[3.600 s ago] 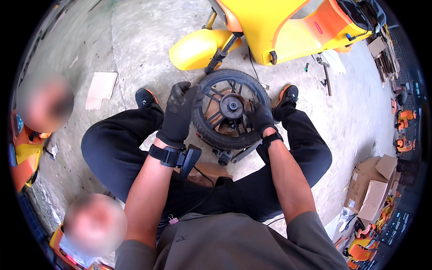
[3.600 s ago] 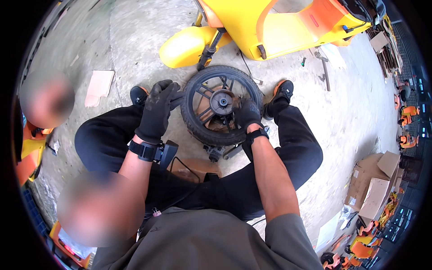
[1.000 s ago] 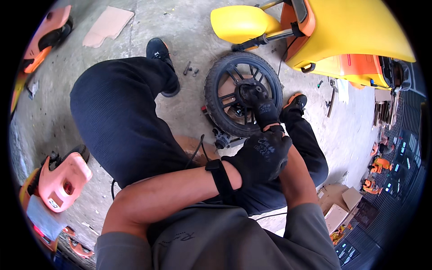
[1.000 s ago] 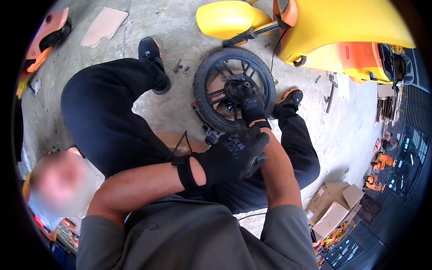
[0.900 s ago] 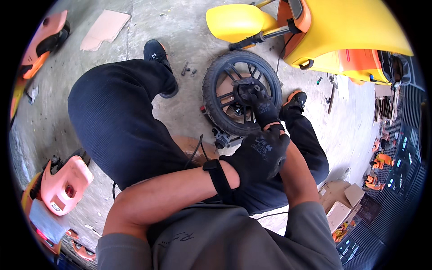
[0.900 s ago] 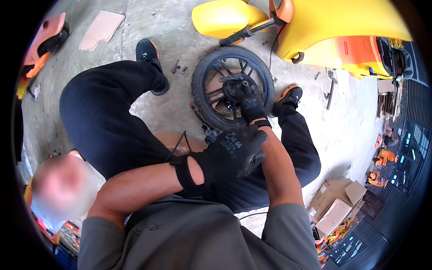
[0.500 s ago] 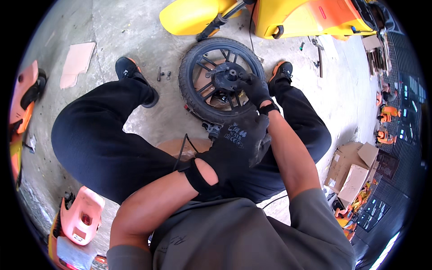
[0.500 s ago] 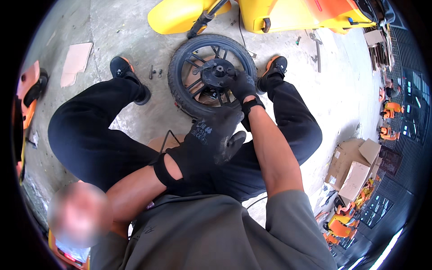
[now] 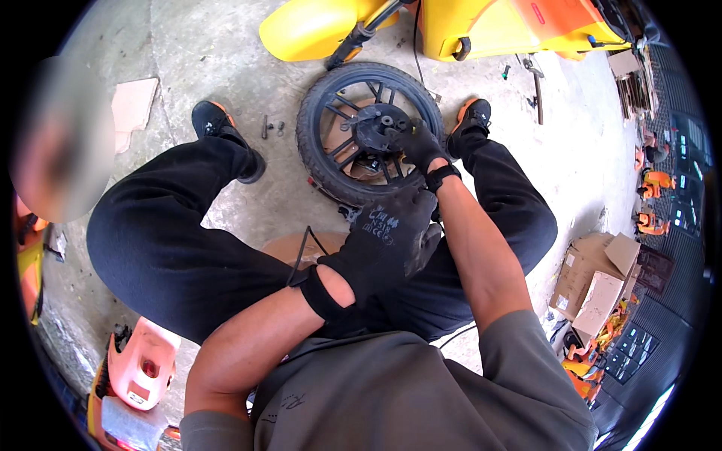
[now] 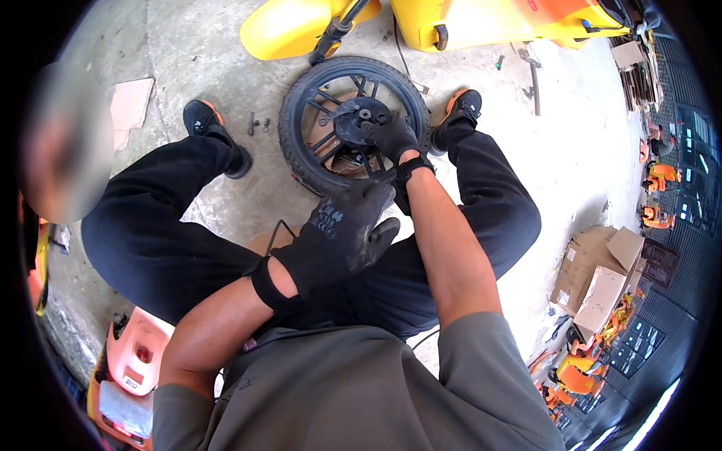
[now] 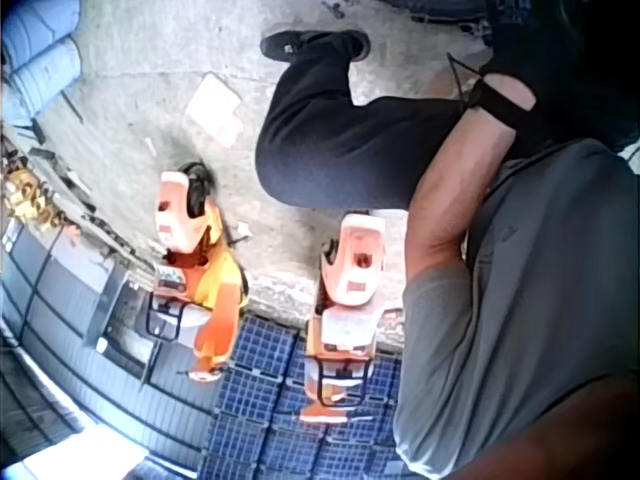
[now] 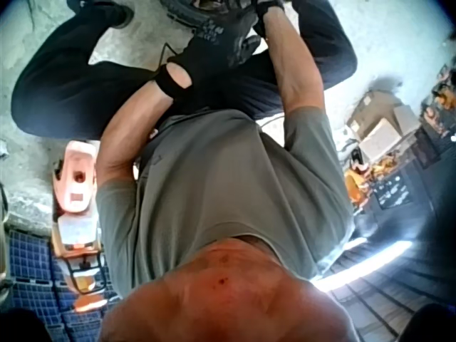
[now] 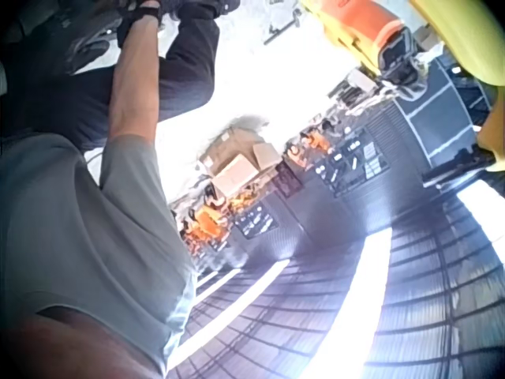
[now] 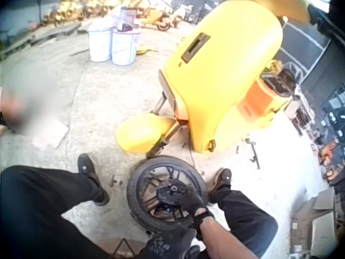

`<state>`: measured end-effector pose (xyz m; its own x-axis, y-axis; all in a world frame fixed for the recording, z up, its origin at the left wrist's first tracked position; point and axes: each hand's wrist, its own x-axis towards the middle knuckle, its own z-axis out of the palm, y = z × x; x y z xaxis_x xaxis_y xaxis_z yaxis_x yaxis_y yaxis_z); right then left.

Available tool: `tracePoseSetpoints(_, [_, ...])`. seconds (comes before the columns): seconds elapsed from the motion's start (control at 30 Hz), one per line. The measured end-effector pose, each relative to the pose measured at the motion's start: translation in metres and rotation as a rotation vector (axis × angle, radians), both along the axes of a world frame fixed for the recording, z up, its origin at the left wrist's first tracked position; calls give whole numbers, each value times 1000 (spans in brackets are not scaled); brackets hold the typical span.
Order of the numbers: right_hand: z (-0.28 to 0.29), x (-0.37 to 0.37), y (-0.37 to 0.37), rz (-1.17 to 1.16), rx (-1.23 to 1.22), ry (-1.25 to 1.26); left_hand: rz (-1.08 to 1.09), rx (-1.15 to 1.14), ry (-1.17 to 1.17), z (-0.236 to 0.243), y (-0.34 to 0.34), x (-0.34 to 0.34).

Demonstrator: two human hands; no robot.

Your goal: The person, wearing black gloves, removes a brake assembly from a motorcycle wheel, handles the brake components by hand, and then reinserts the assembly back into the wheel hub.

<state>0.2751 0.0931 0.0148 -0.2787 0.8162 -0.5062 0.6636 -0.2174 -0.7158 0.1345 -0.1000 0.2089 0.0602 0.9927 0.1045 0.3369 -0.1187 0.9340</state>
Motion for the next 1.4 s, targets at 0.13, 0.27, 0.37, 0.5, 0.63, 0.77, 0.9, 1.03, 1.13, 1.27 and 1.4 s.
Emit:
tracePoseSetpoints(0.13, [-51,18,15,177,110,-106,-28,-31,-8,-1,3,3])
tracePoseSetpoints(0.27, [-20,-11,-6,133,174,-140,-25,-84,26,-3,1,0])
tracePoseSetpoints(0.37, [7,-19,-12,134,161,-83,-1,-71,22,-5,-1,1])
tracePoseSetpoints(0.5, [5,-20,-4,294,223,-37,-18,-66,18,-8,1,2])
tracePoseSetpoints(0.63, [-12,-7,-4,185,260,-72,-31,-76,41,-8,2,4])
tracePoseSetpoints(0.77, [25,-30,-15,195,190,-144,-25,-100,27,-9,-1,1])
tracePoseSetpoints(0.9, [28,-30,-14,223,199,-375,-14,-66,34,-10,-1,2])
tracePoseSetpoints(1.03, [29,-26,-14,288,248,-382,-22,-60,20,-8,1,2])
tracePoseSetpoints(1.13, [37,-30,-17,302,292,-334,-6,-55,-1,-7,0,1])
tracePoseSetpoints(1.27, [52,-34,-19,362,253,-270,6,-30,1,-9,0,2])
tracePoseSetpoints(1.4, [61,-36,-20,356,219,-250,-12,-39,22,-10,1,2])
